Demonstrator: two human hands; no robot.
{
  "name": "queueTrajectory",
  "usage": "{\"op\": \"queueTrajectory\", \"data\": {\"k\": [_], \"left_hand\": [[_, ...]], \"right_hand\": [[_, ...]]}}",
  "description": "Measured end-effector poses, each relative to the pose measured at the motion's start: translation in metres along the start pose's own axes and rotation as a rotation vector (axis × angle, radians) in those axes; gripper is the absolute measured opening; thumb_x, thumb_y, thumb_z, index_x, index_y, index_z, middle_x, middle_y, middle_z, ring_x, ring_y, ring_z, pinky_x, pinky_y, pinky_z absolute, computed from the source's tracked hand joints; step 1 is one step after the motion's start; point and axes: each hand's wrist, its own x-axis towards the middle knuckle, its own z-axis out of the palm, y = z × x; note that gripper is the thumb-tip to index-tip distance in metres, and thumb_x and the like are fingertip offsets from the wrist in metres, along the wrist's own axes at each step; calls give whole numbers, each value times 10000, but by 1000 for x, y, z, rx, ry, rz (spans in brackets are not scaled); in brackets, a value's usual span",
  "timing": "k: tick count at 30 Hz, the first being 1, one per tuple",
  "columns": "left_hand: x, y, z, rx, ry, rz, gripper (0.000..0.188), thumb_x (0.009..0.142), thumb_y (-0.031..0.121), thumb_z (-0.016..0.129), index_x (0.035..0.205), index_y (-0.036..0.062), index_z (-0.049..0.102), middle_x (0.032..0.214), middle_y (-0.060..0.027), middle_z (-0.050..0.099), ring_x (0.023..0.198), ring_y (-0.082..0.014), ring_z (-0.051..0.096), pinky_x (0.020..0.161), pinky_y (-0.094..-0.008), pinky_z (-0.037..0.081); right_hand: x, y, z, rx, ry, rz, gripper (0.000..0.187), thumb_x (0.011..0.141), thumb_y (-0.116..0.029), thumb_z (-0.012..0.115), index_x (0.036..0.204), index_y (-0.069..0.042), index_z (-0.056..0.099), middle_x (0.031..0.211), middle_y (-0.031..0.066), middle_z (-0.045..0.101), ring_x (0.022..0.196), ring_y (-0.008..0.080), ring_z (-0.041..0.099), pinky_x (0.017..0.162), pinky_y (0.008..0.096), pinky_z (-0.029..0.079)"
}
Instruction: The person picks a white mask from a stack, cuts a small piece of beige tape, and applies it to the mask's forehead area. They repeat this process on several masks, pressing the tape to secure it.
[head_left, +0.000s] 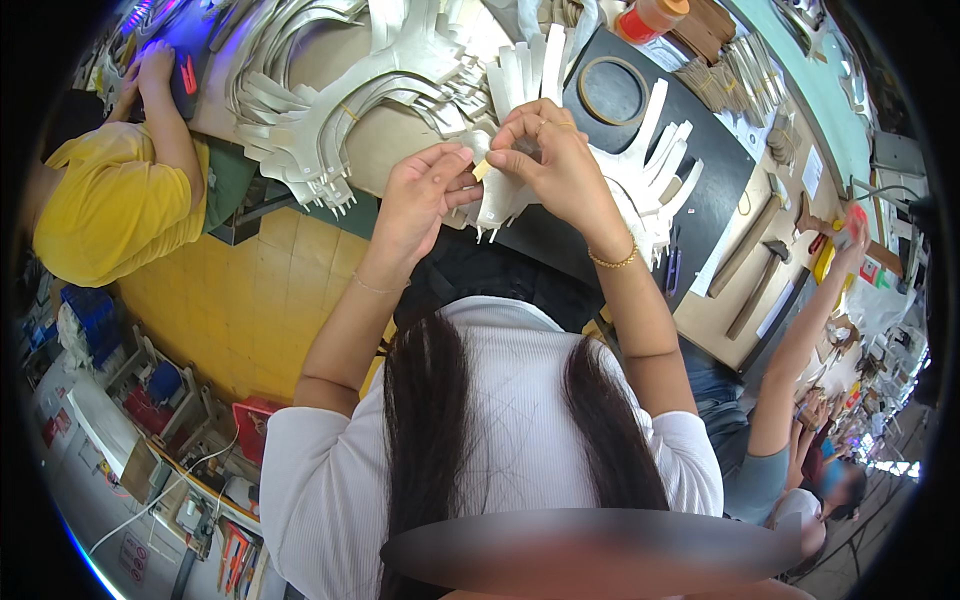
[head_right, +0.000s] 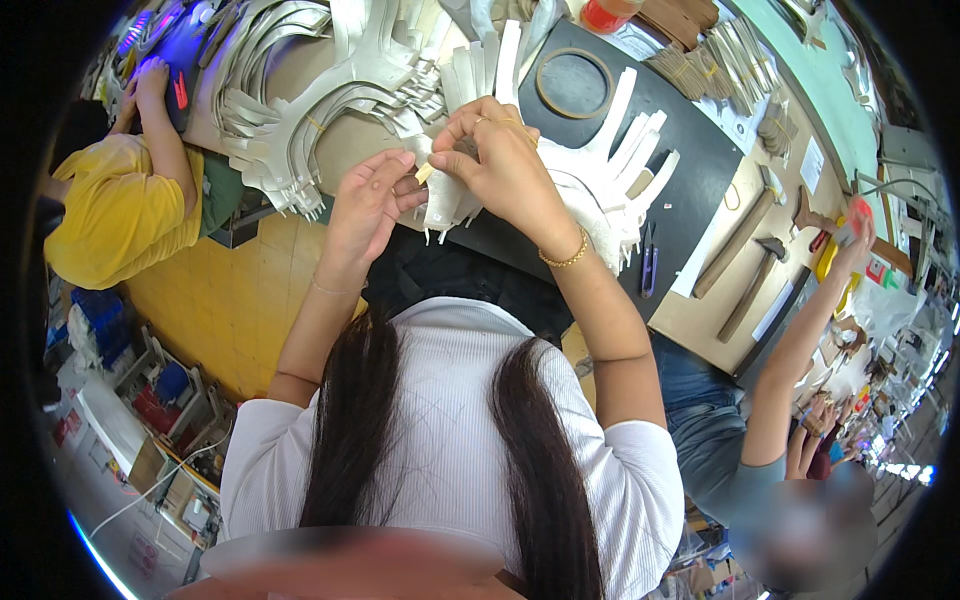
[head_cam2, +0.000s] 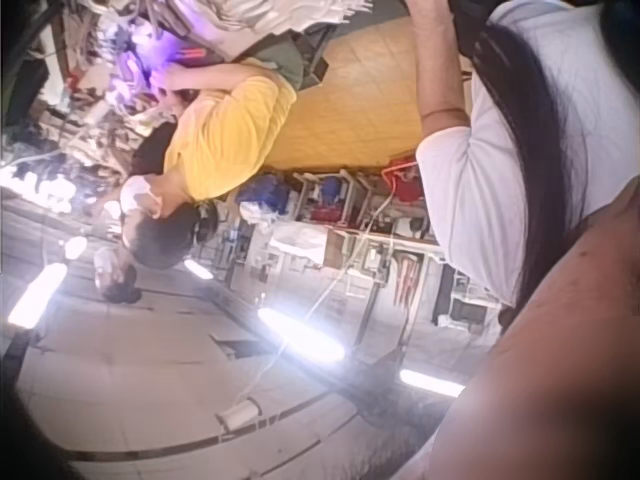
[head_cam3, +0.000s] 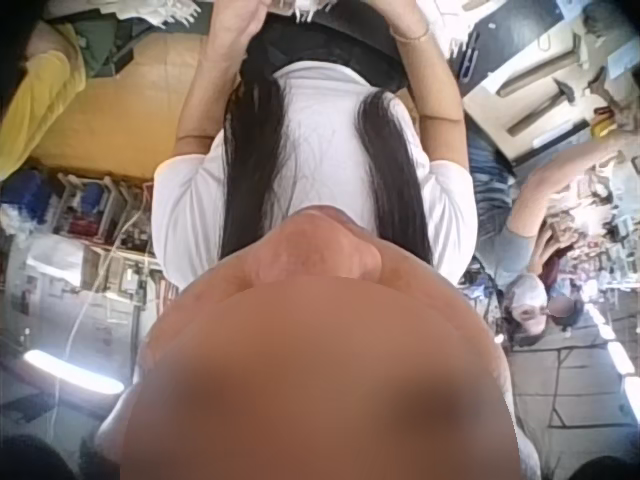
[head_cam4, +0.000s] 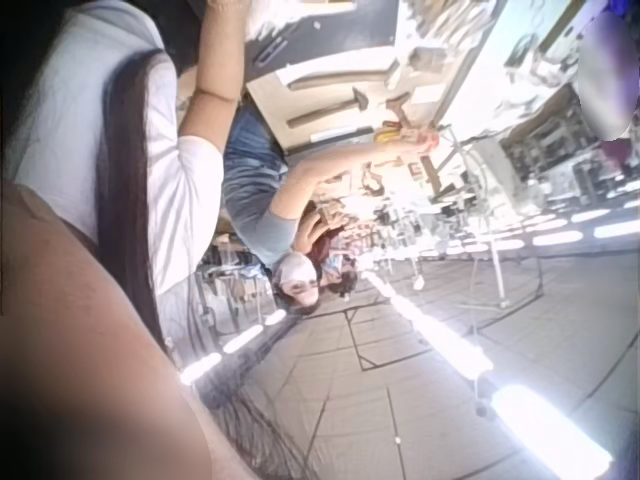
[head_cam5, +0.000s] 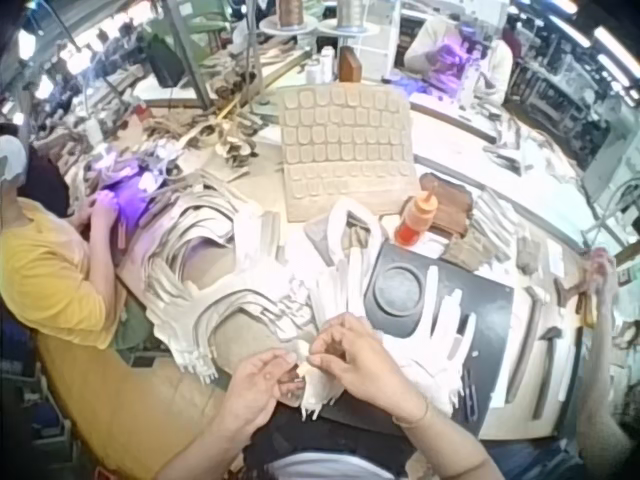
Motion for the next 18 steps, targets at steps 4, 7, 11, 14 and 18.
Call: {"op": "queueTrajectory", "data": {"k": [4,7,11,14,18], "left_hand": [[2,-2,0,77,43,6,100,903,142,628,905,42,622,776,-7,612,695,-92,603,710,-258,538],[7,-1,0,5,42,-17,99,897,126,637,885,28,643,802,-22,627,696,-88,605,664,-236,532],[7,1,2,7,34,-15,112,896,136,643,886,24,641,797,-25,630,691,-89,606,643,-228,520],[4,4,4,61,56,-16,124,898,145,643,887,22,640,802,-29,634,693,-92,609,647,-236,524],[3,8,10,103,27,-13,145,901,159,643,895,14,642,825,-39,640,709,-100,618,664,-250,538]], "right_hand": [[-6,2,8,-109,158,-152,124,744,-152,743,831,-91,681,981,46,592,950,247,524,851,349,371],[-17,-1,12,-179,268,-394,132,698,-121,765,795,-111,676,955,28,583,934,237,524,832,345,383],[-36,-6,2,-73,344,-476,177,649,-98,789,773,-131,667,945,10,570,921,218,518,814,345,402],[-34,-6,-7,177,233,-238,136,699,-121,774,794,-103,678,971,33,572,944,227,516,857,334,407],[-22,-4,-13,188,103,-109,117,752,-128,753,820,-69,680,1002,44,548,986,187,509,892,296,394]]}}
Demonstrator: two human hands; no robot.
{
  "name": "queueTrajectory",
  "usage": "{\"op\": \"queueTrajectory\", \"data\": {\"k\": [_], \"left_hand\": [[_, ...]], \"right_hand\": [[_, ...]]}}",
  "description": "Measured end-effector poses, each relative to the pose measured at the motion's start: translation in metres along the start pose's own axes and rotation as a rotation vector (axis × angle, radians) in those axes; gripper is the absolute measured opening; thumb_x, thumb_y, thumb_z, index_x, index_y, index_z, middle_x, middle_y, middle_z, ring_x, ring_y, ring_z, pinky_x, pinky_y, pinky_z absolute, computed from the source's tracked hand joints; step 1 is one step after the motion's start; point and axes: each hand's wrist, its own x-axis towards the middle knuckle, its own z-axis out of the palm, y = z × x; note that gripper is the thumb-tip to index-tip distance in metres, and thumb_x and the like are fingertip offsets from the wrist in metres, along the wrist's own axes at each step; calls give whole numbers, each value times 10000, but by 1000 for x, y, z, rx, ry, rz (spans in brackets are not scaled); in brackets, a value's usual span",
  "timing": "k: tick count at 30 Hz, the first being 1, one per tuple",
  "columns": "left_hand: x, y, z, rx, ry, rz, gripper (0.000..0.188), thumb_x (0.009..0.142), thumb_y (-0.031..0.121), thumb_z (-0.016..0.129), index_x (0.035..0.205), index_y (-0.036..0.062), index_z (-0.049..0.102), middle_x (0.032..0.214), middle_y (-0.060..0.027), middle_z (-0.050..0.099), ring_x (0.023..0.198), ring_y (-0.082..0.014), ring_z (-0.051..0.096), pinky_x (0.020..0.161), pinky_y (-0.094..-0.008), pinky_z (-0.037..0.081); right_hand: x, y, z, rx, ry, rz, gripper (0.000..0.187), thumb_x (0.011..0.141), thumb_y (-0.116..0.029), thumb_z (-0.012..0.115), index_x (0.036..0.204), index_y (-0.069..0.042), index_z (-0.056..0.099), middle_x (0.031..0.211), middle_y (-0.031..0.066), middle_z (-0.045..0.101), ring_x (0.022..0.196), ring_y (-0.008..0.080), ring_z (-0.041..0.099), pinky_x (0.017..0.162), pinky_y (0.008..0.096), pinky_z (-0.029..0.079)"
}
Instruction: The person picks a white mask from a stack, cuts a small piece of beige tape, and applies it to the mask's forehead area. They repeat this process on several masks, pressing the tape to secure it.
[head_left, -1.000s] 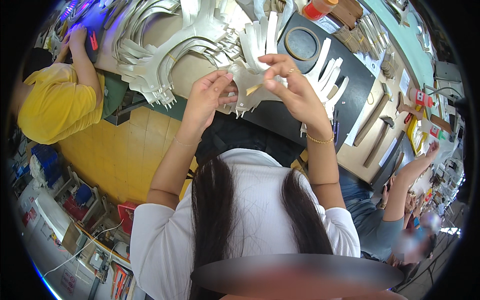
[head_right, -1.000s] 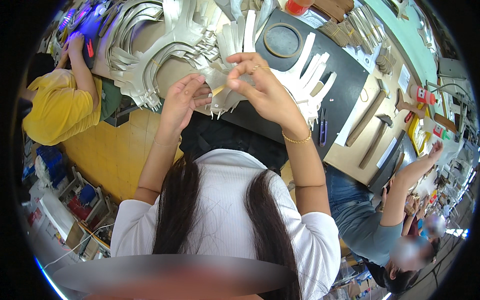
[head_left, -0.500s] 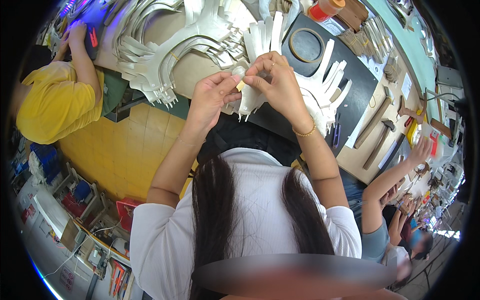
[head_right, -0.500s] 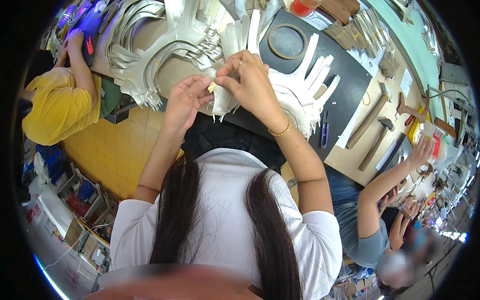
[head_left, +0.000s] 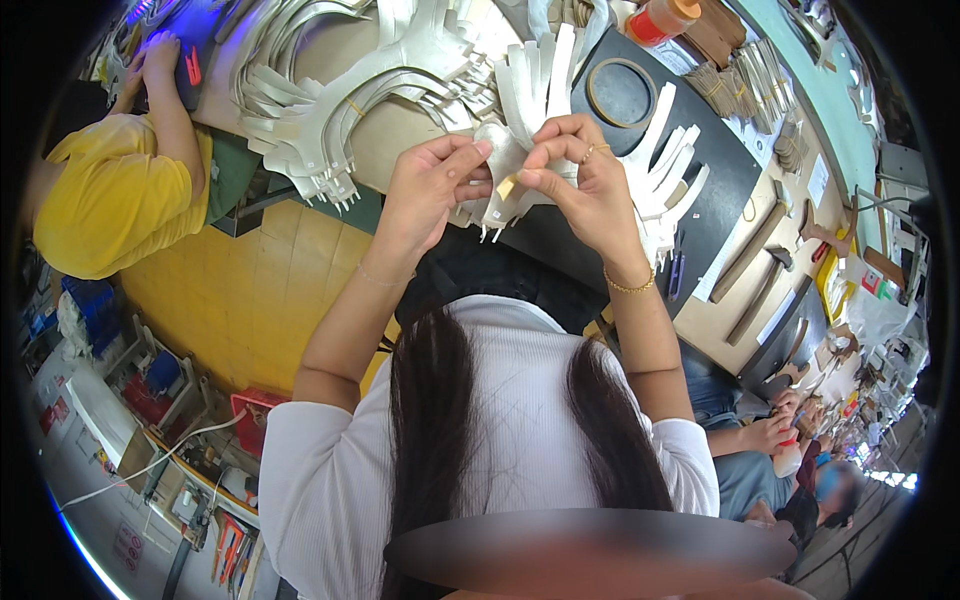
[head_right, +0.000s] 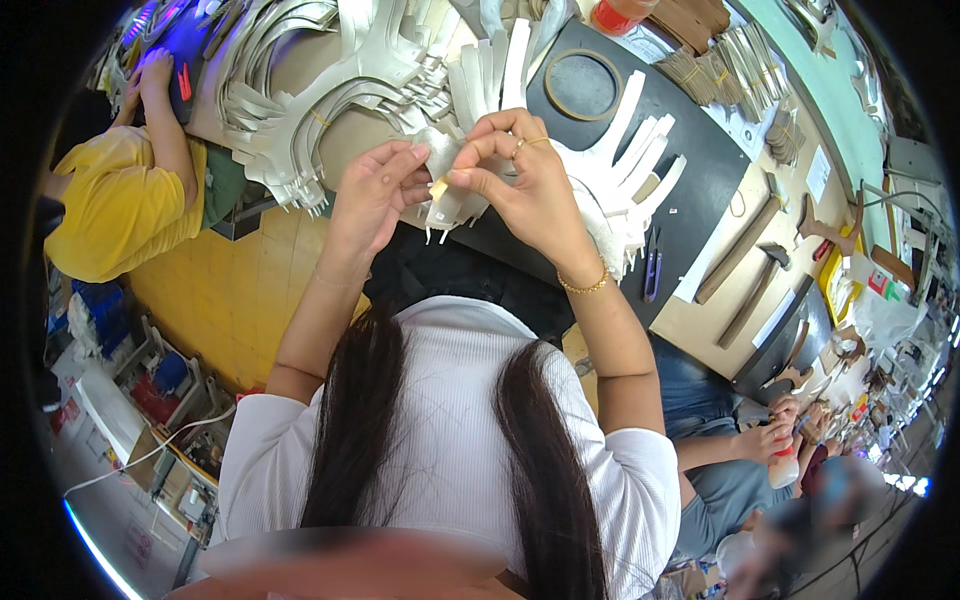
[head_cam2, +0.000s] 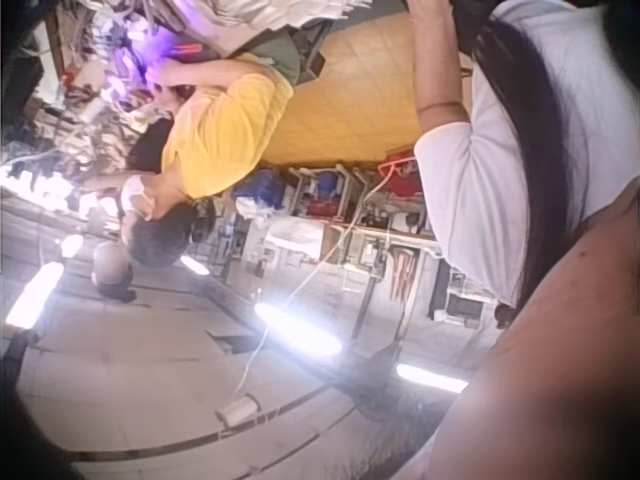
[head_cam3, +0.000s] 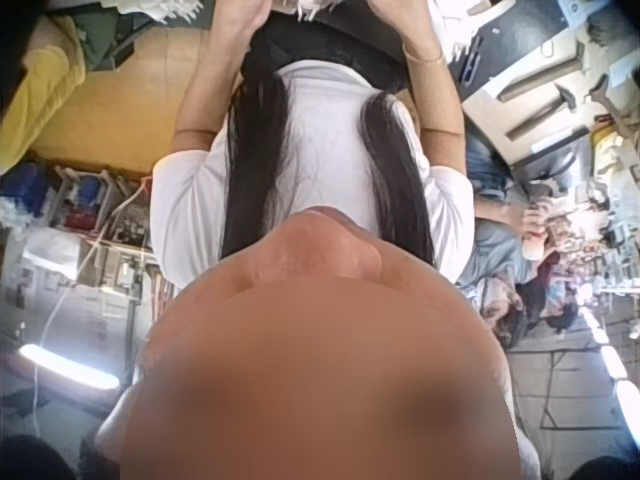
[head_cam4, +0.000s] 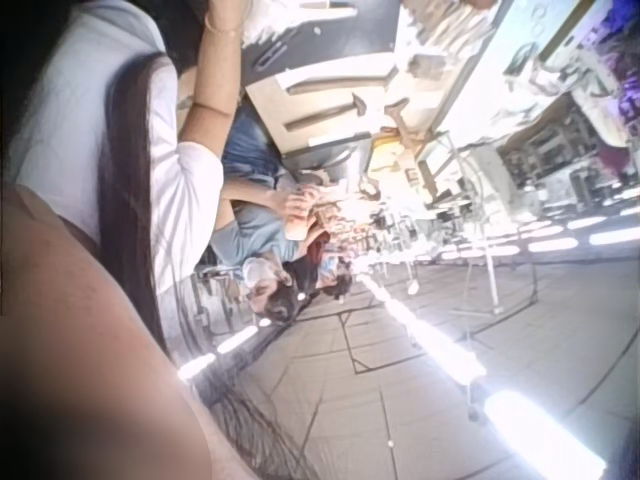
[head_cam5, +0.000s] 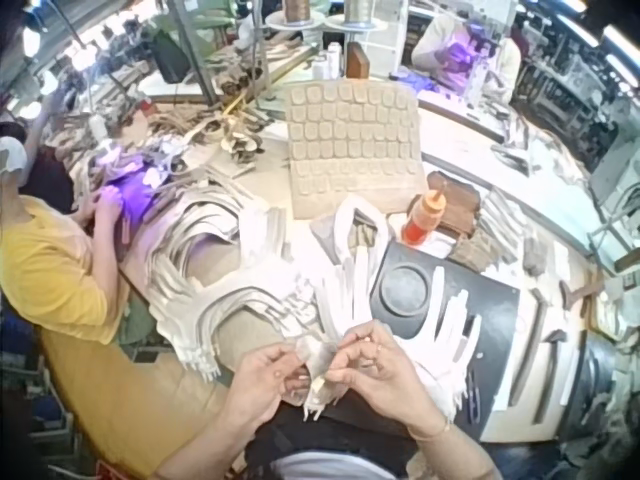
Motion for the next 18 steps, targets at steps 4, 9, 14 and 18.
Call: {"op": "queueTrajectory", "data": {"k": [4,9,14,18], "left_hand": [[-5,1,3,-7,-15,15,169,907,171,638,914,3,646,850,-44,642,727,-108,625,691,-257,547],[-8,1,2,22,-12,13,174,911,172,629,925,0,649,861,-47,647,730,-113,629,713,-271,549],[-3,1,-3,-70,-58,-28,176,913,178,626,918,4,652,843,-52,651,724,-118,631,705,-274,545],[-2,3,-3,-2,-35,-10,178,912,177,627,915,1,655,848,-59,654,730,-125,634,701,-276,546]], "right_hand": [[10,1,6,-71,5,-9,127,750,-136,755,820,-58,683,996,46,540,988,189,511,899,295,393],[7,2,16,-460,125,-222,143,708,-145,774,808,-92,686,968,43,541,947,227,511,838,349,379],[-15,-5,16,-413,239,-561,153,685,-173,765,794,-152,661,959,10,554,931,226,494,847,364,318],[-10,-6,10,-186,213,-162,129,707,-158,761,796,-102,685,957,51,544,958,237,482,867,346,378]]}}
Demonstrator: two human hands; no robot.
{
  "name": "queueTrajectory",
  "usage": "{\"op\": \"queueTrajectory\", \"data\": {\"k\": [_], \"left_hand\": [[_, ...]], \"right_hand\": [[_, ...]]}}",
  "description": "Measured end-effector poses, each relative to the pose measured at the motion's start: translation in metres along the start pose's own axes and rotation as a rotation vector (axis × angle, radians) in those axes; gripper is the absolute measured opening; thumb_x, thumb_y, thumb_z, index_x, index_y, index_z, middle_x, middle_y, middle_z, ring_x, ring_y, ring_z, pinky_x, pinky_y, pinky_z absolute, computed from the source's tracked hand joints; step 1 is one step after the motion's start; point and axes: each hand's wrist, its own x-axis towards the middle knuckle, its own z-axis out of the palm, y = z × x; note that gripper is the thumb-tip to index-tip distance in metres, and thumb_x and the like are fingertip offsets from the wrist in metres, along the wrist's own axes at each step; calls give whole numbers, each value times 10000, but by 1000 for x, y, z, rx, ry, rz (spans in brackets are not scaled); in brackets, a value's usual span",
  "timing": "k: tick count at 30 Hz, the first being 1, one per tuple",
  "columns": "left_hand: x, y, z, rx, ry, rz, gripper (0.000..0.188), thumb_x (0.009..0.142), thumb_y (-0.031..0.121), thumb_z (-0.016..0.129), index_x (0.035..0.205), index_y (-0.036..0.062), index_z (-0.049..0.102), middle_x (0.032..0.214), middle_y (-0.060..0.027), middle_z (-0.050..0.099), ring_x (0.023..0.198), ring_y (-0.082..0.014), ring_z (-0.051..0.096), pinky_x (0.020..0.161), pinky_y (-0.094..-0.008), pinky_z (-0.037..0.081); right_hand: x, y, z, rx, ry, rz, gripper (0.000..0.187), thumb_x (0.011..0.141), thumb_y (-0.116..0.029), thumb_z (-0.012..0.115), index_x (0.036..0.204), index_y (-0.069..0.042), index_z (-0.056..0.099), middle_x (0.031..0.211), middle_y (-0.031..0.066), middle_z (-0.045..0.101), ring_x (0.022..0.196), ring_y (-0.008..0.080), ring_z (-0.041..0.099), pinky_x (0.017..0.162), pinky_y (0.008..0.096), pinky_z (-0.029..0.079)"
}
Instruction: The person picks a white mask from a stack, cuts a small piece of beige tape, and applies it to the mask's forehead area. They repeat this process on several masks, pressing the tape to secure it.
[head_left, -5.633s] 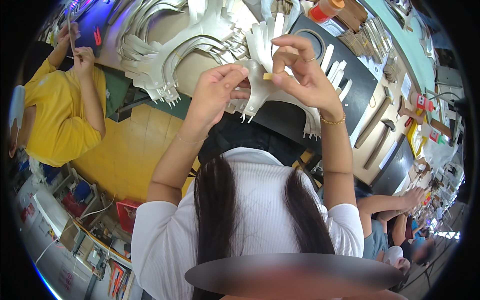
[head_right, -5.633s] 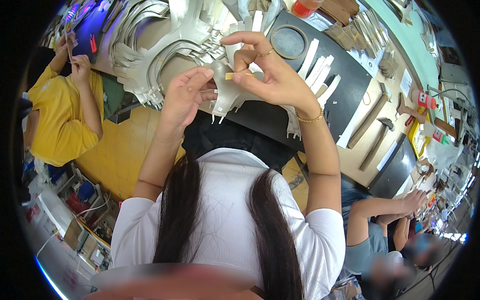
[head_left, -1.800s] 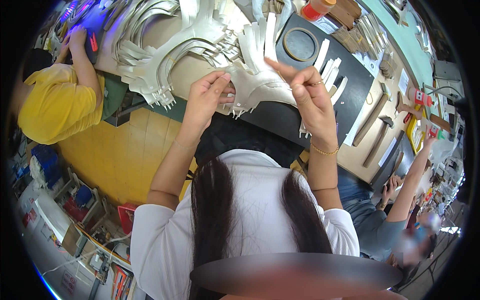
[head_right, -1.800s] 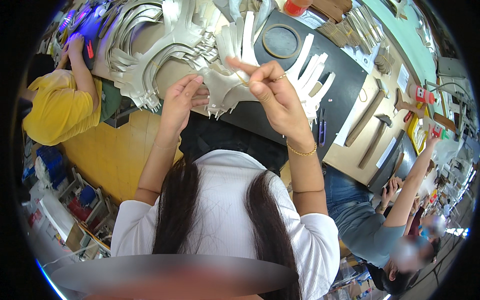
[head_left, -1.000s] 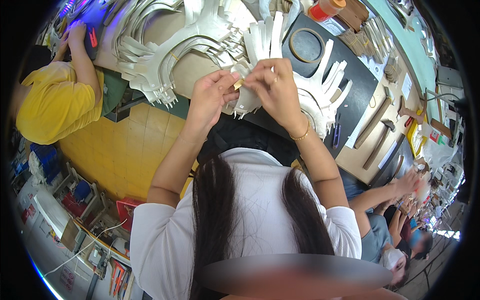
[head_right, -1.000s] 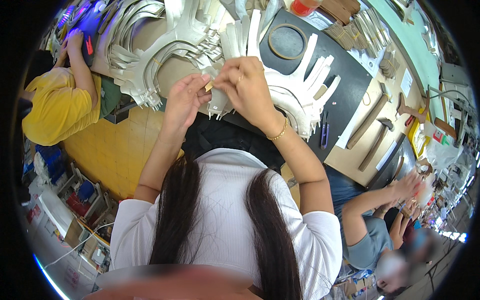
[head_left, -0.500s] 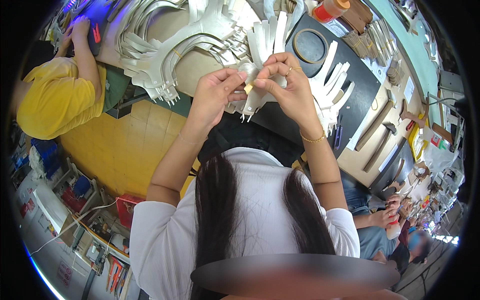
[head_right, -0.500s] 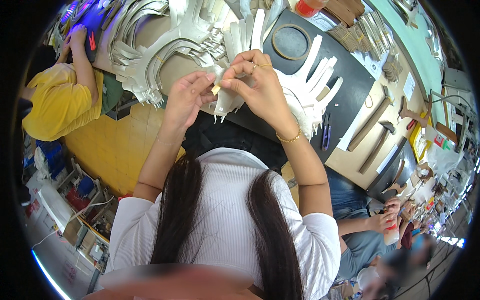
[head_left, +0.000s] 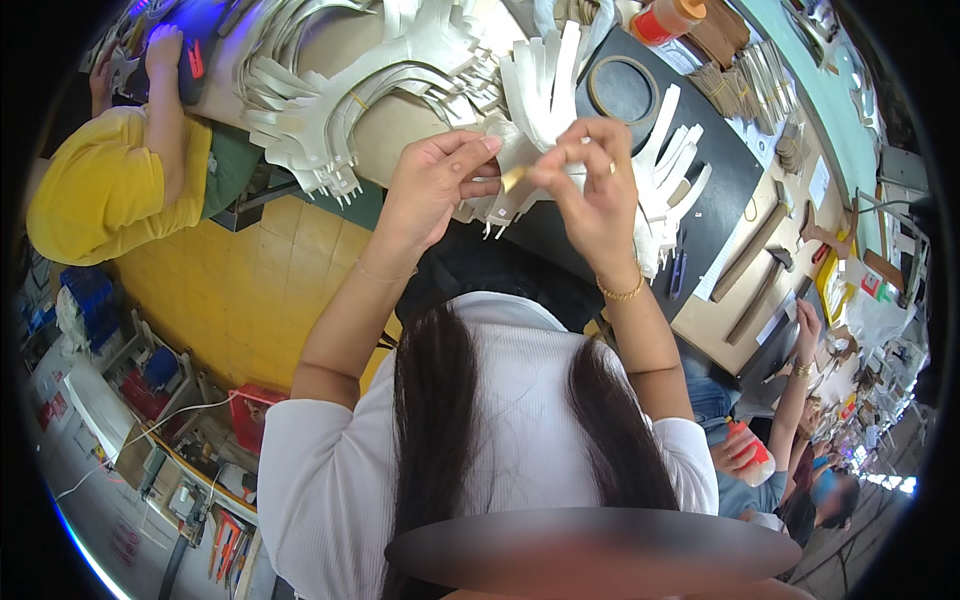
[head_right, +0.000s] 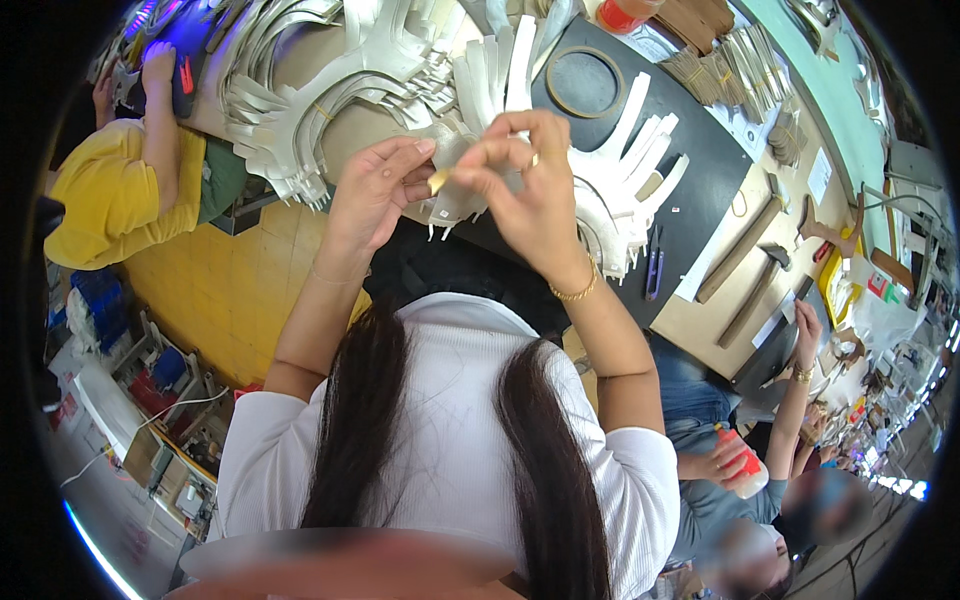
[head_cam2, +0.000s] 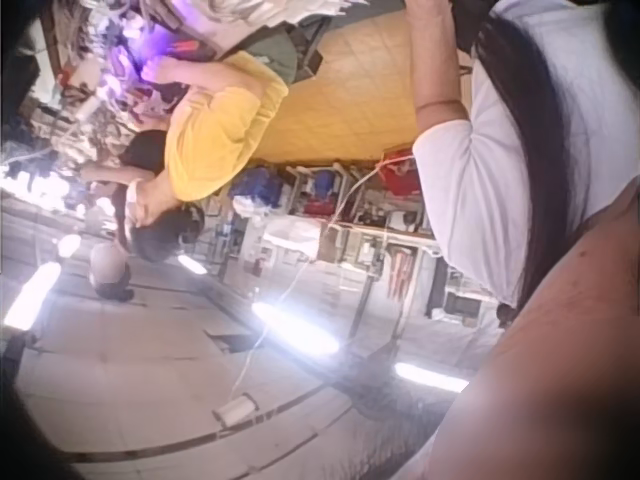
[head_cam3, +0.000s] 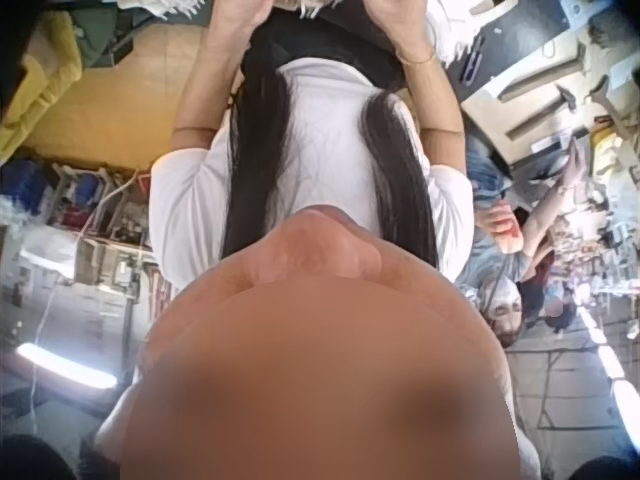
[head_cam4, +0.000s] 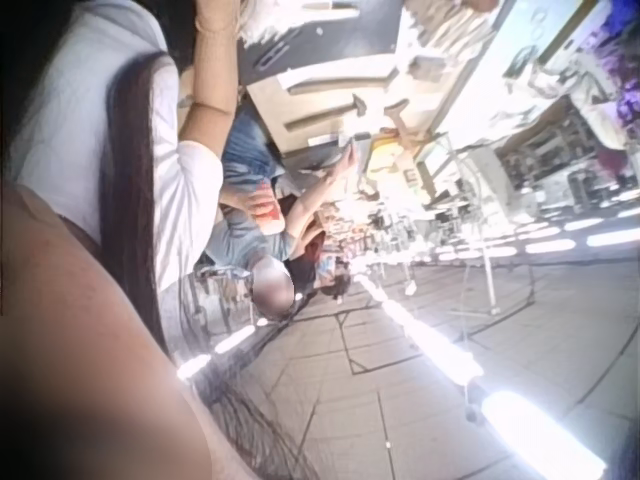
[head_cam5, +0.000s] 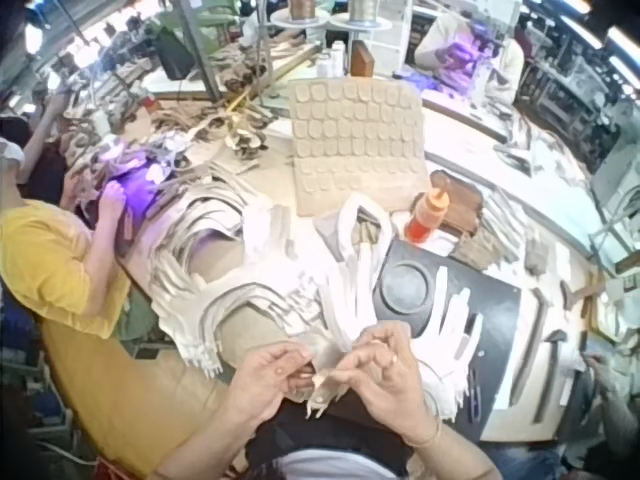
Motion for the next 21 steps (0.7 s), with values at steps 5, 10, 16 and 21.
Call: {"op": "queueTrajectory", "data": {"k": [5,10,16,21], "left_hand": [[-5,0,7,9,-25,-3,189,910,174,629,936,-10,662,876,-71,659,752,-132,642,705,-275,551],[-8,-1,7,-8,-60,41,191,911,171,626,953,-11,667,889,-76,667,759,-136,648,712,-283,548],[0,1,2,-67,-45,-25,188,903,178,636,936,-5,667,873,-71,674,768,-148,650,719,-305,540],[-1,1,4,-83,-61,-32,195,903,185,638,931,-6,663,866,-73,659,770,-159,648,726,-312,546]], "right_hand": [[16,6,3,48,-111,129,143,737,-155,766,808,-66,681,978,38,530,996,192,498,918,311,377],[10,6,10,-327,24,-123,156,675,-177,789,794,-156,690,942,5,547,927,209,473,816,353,312],[-13,-9,-1,-281,182,-490,268,606,-169,819,800,-217,640,950,-42,534,875,169,472,769,349,299],[-6,-2,-12,174,26,171,145,698,-161,789,791,-113,689,987,32,553,940,211,495,855,329,377]]}}
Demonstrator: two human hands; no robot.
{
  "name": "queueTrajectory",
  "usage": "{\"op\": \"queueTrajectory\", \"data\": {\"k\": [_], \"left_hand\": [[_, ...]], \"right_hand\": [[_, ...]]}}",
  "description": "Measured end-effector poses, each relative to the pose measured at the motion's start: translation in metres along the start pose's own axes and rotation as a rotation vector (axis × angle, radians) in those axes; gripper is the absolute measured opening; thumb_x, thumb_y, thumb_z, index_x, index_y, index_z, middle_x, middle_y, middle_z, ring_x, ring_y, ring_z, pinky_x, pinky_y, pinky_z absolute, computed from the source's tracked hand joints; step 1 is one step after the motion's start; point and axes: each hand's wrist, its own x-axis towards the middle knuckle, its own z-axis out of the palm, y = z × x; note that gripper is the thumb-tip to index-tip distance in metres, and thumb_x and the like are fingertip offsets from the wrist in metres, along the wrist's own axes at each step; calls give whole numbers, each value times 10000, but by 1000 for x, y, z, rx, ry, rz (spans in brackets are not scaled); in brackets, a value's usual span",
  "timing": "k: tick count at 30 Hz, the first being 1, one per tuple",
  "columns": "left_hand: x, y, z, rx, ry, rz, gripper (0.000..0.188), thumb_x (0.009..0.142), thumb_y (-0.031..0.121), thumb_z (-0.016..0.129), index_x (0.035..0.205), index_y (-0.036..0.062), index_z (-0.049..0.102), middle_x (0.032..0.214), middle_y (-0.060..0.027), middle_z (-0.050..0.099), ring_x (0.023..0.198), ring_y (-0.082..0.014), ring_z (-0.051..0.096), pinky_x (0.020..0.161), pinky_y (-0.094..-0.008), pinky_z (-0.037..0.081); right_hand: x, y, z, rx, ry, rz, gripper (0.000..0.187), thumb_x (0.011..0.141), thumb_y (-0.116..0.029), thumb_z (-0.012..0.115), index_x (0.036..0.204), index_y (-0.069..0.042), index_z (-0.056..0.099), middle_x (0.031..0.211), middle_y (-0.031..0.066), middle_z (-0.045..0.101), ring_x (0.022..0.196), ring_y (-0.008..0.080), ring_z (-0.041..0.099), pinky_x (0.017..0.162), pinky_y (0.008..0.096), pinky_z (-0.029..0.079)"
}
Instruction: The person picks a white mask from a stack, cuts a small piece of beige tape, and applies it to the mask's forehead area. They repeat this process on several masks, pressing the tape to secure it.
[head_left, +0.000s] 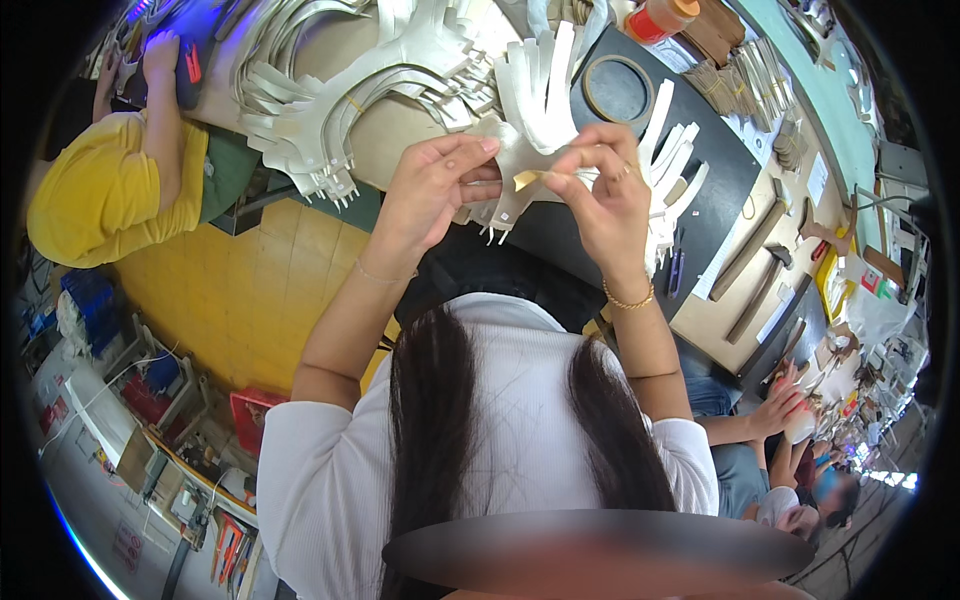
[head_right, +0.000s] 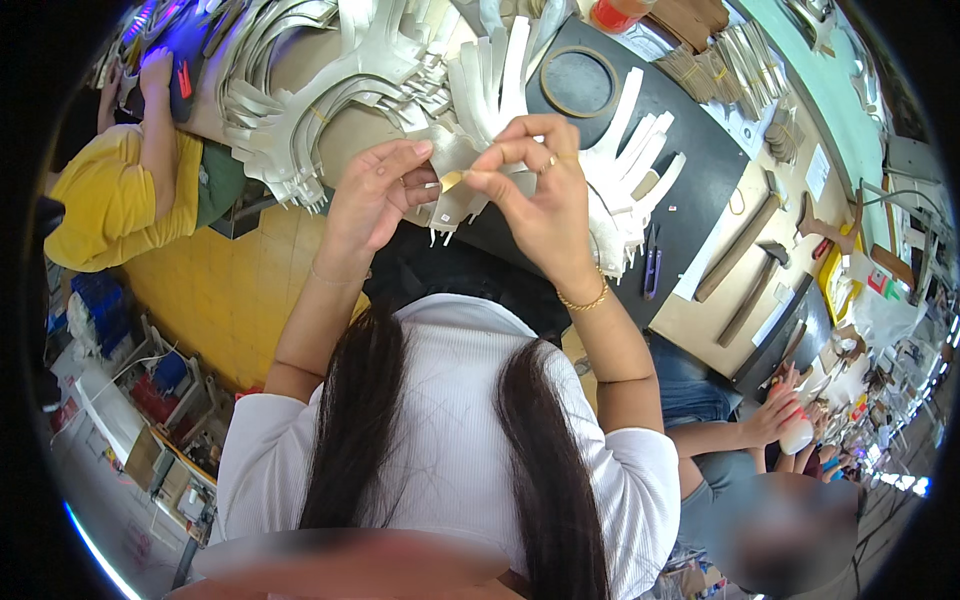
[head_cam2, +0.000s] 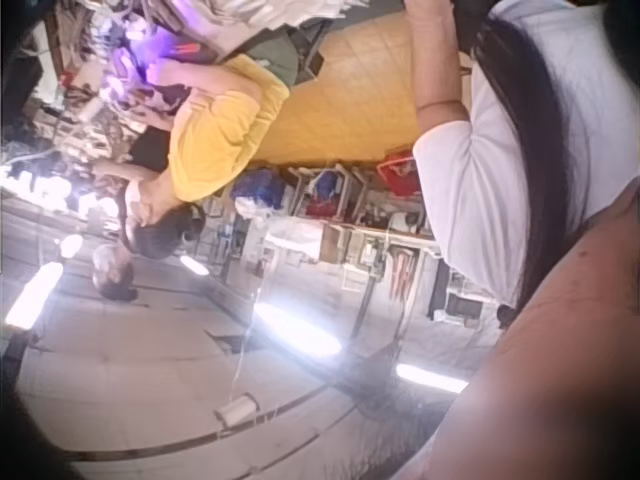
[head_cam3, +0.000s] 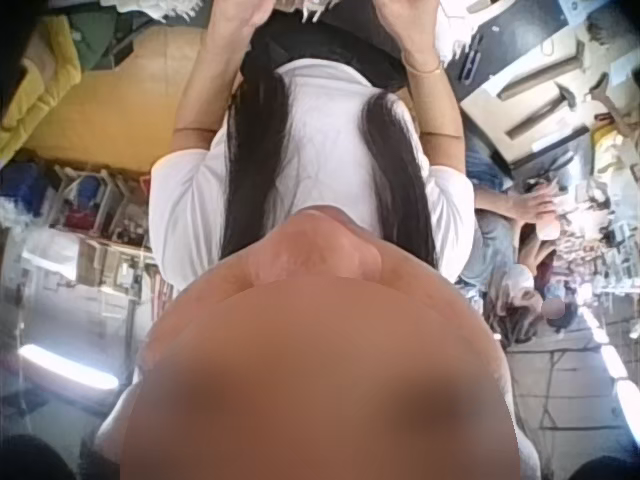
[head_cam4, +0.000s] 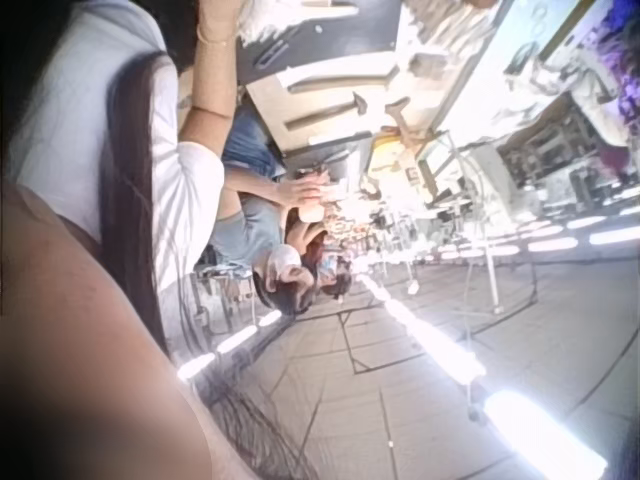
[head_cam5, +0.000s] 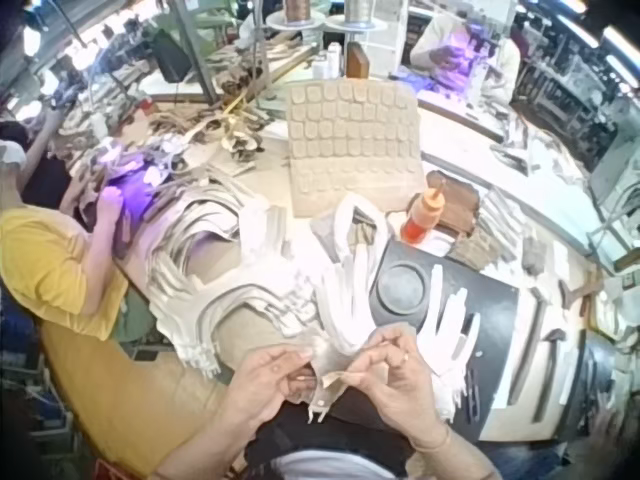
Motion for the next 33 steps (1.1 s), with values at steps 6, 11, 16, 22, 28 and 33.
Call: {"op": "queueTrajectory", "data": {"k": [6,11,16,22,28,33], "left_hand": [[-3,1,4,8,-9,12,199,901,171,637,946,-21,664,896,-83,649,768,-148,645,717,-295,563],[-8,1,6,23,-10,20,202,899,163,634,948,-30,668,894,-77,650,765,-139,645,726,-286,565],[-5,0,6,-38,-33,-1,207,892,162,639,941,-37,669,885,-86,662,773,-155,655,735,-294,555],[0,3,1,-16,1,34,215,897,153,630,971,-46,661,931,-115,676,796,-175,664,744,-306,549],[-1,1,3,-46,-37,1,212,897,148,629,976,-47,658,926,-119,674,827,-203,669,763,-332,560],[-2,-1,4,-48,-60,8,197,894,143,634,963,-40,660,927,-122,675,832,-198,669,767,-333,566]], "right_hand": [[14,6,6,-27,-156,22,133,754,-146,761,818,-59,684,1000,42,530,979,175,495,877,295,392],[17,4,16,-281,-84,-109,135,734,-153,771,815,-83,688,982,42,532,969,189,490,858,312,364],[4,2,19,-358,51,-369,159,669,-157,790,790,-159,687,934,-3,541,923,209,477,838,354,291],[-9,-11,-2,-269,109,-444,225,656,-95,802,813,-136,646,948,9,543,901,216,519,798,360,402],[-5,-6,-2,209,89,-5,119,802,-43,725,843,-19,615,897,73,655,827,151,618,771,275,476],[1,-3,4,119,54,20,167,783,-71,749,873,-20,617,825,53,677,774,124,628,729,249,478]]}}
